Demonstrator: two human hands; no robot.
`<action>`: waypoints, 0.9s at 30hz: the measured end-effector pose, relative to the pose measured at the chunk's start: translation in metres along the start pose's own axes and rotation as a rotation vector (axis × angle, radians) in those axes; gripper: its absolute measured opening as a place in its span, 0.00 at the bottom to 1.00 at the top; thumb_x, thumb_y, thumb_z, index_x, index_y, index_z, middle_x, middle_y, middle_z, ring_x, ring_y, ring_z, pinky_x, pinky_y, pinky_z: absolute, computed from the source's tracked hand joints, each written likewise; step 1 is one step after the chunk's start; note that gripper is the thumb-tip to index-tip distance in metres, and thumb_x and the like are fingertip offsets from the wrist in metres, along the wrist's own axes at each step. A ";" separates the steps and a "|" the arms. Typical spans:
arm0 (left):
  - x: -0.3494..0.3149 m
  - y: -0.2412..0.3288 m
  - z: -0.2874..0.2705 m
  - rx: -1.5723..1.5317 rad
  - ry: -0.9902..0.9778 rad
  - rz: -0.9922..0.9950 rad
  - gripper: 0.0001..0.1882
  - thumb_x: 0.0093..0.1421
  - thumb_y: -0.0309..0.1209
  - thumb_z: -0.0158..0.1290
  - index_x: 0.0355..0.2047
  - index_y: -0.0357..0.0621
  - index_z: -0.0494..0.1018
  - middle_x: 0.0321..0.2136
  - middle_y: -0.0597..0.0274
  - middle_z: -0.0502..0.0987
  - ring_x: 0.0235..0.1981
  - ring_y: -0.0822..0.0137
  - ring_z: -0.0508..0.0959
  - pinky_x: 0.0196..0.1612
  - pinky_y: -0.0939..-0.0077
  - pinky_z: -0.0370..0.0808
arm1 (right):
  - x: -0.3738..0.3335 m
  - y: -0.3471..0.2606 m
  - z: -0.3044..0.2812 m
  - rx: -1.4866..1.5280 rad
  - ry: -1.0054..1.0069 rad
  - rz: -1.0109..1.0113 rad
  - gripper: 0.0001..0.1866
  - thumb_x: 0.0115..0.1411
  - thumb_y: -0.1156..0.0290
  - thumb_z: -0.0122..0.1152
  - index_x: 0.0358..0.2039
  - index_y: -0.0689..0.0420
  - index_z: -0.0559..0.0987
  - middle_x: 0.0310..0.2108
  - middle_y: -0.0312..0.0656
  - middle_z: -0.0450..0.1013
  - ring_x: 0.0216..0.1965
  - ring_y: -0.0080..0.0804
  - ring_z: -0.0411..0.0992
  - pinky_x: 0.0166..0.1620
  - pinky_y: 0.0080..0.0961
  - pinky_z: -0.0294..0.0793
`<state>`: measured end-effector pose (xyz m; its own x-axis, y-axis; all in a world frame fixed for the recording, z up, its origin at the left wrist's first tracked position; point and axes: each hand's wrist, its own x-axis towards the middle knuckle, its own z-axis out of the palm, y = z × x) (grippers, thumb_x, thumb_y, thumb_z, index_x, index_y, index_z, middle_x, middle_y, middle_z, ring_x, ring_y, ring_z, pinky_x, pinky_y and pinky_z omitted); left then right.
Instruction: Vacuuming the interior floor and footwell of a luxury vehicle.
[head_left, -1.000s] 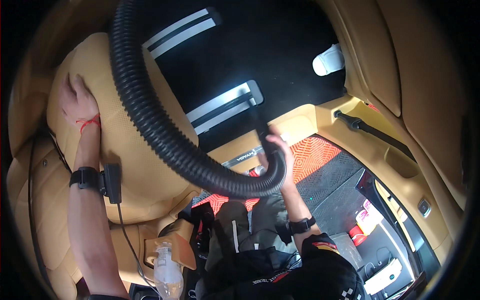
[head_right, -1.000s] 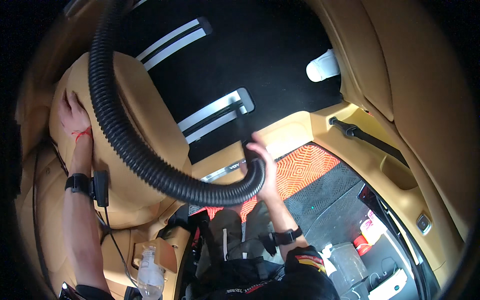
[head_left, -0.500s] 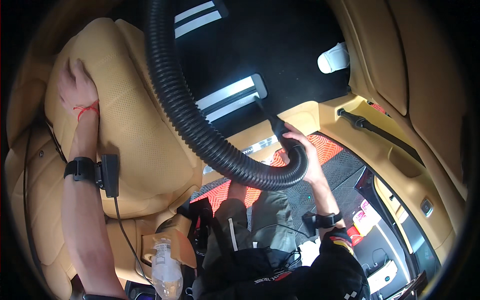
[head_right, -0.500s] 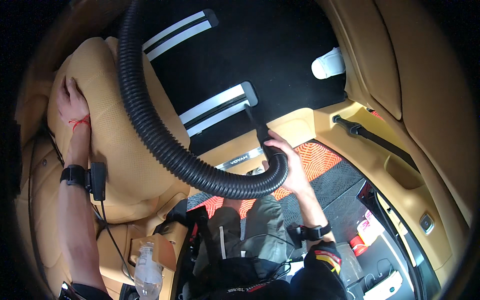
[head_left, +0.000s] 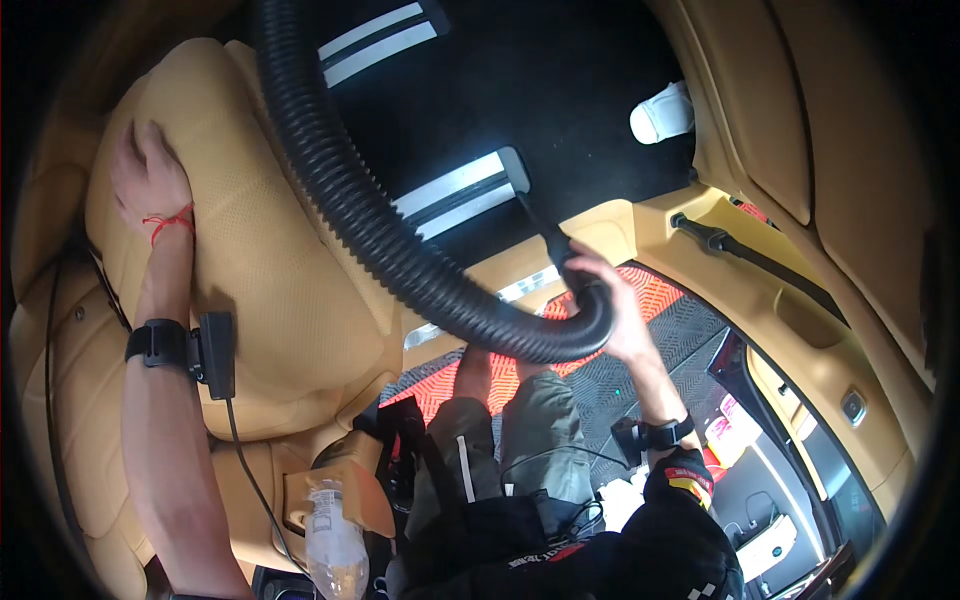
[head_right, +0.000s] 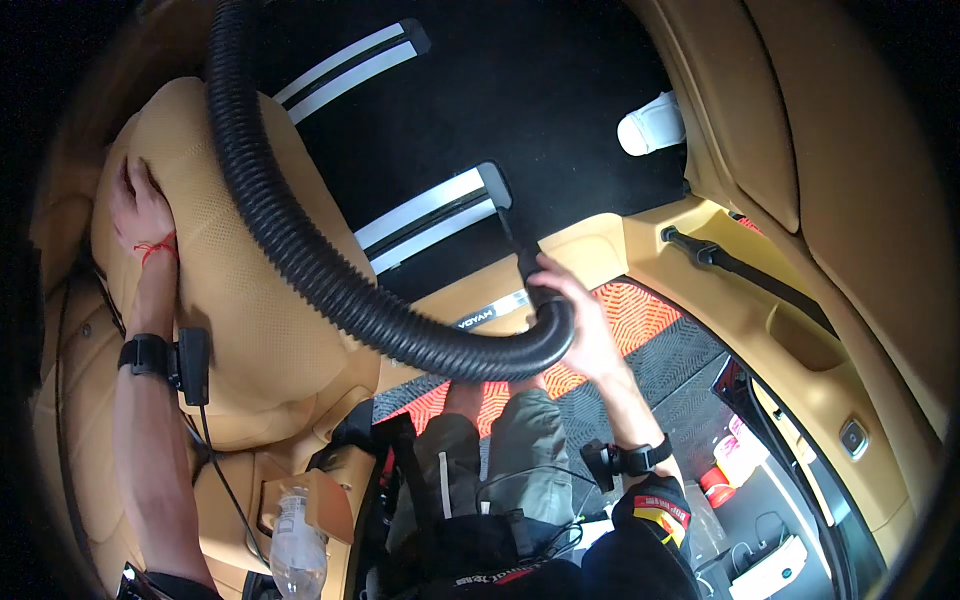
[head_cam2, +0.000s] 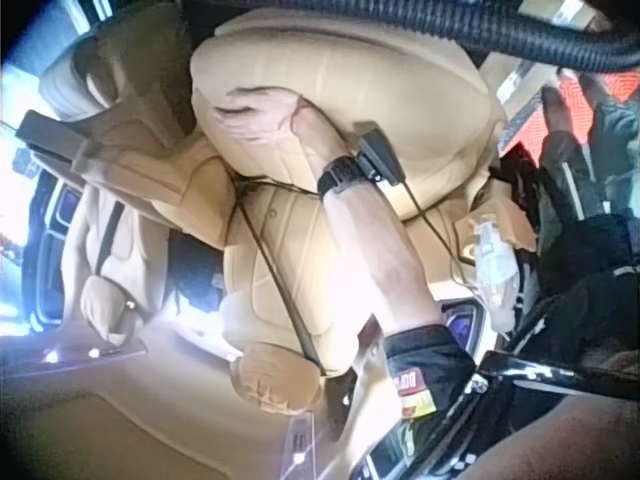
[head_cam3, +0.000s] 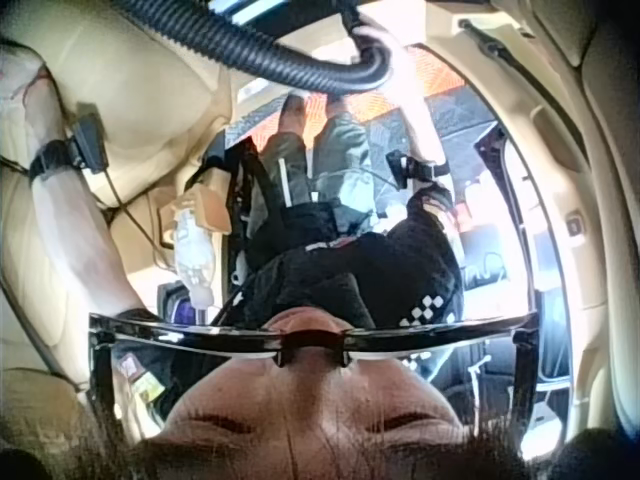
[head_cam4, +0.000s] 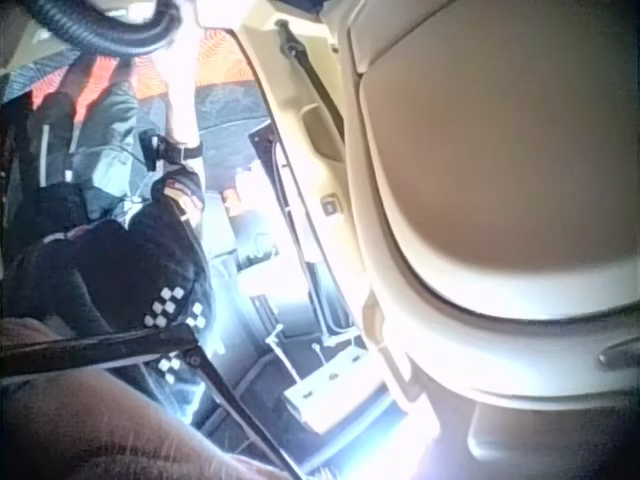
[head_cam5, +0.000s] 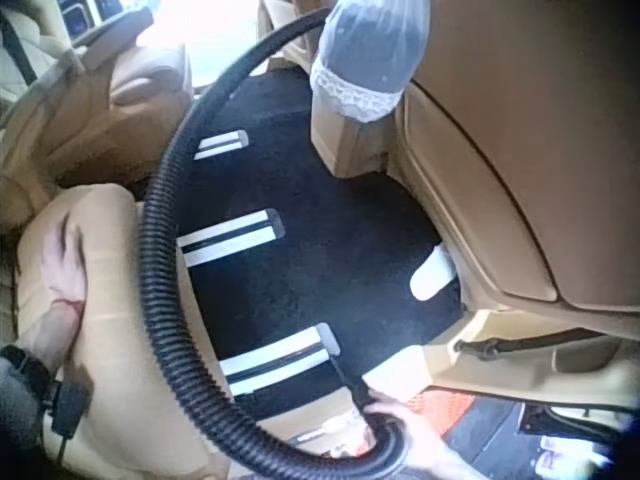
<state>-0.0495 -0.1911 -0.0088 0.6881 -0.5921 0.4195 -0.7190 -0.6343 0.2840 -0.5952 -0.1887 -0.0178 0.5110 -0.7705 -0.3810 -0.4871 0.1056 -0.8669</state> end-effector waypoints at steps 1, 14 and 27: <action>0.000 0.000 0.001 0.003 0.002 -0.002 0.31 0.64 0.52 0.42 0.59 0.44 0.70 0.59 0.51 0.71 0.63 0.54 0.67 0.66 0.60 0.57 | -0.005 0.001 0.005 -0.061 -0.054 -0.039 0.24 0.51 0.77 0.67 0.51 0.59 0.75 0.62 0.56 0.65 0.61 0.47 0.67 0.61 0.36 0.67; 0.000 -0.001 0.001 0.018 0.024 0.046 0.31 0.64 0.51 0.43 0.60 0.45 0.69 0.59 0.50 0.71 0.62 0.51 0.68 0.65 0.59 0.59 | -0.068 -0.006 0.150 0.214 -0.087 -0.041 0.30 0.45 0.82 0.72 0.51 0.58 0.74 0.63 0.59 0.63 0.59 0.45 0.70 0.60 0.35 0.66; 0.005 -0.005 0.003 -0.006 -0.018 -0.020 0.33 0.63 0.55 0.40 0.60 0.46 0.70 0.57 0.48 0.72 0.61 0.50 0.69 0.64 0.59 0.60 | -0.062 -0.005 0.147 0.201 0.026 -0.084 0.29 0.43 0.82 0.72 0.49 0.57 0.76 0.62 0.56 0.65 0.65 0.54 0.62 0.61 0.38 0.66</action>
<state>-0.0422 -0.1925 -0.0101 0.7040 -0.5881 0.3982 -0.7056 -0.6432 0.2975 -0.5204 -0.0489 -0.0369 0.5243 -0.7974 -0.2988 -0.2916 0.1615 -0.9428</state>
